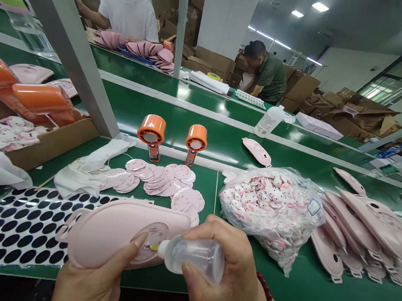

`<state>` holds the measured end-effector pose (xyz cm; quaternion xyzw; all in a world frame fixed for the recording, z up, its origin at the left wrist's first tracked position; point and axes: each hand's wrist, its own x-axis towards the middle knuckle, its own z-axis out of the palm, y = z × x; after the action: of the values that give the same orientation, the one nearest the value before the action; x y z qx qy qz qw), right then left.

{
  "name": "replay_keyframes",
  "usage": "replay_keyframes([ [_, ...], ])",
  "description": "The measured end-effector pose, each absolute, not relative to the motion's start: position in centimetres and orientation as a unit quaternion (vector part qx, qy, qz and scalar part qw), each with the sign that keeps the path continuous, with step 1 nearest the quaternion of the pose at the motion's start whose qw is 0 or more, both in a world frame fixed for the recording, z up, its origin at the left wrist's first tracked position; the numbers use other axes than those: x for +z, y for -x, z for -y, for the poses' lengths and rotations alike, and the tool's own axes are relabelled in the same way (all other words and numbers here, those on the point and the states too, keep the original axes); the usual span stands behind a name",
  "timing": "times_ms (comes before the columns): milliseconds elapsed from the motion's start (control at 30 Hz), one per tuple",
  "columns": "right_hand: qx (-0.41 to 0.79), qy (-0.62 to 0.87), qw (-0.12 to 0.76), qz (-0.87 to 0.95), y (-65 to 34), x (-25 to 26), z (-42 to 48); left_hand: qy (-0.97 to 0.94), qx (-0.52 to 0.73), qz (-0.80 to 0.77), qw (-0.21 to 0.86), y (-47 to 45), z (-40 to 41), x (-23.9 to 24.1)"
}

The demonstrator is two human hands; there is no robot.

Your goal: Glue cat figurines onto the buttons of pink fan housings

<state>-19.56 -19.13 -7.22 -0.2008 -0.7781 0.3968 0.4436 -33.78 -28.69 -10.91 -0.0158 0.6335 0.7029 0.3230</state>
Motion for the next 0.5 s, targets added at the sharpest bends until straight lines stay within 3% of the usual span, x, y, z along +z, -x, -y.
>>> replay_keyframes([
  [167, 0.379, 0.211, 0.449, 0.781, 19.2, -7.5, 18.9, 0.048, 0.721, -0.621, 0.305, 33.8, 28.2, -10.0],
  [367, 0.4, 0.22, 0.452, 0.767, 19.3, -8.0, 19.0, 0.055, 0.716, -0.593, 0.364, 33.9, 28.1, -10.6],
  [500, 0.462, 0.246, 0.449, 0.724, 18.8, -8.4, 19.0, 0.069, 0.706, -0.586, 0.391, 34.4, 28.2, -11.5],
])
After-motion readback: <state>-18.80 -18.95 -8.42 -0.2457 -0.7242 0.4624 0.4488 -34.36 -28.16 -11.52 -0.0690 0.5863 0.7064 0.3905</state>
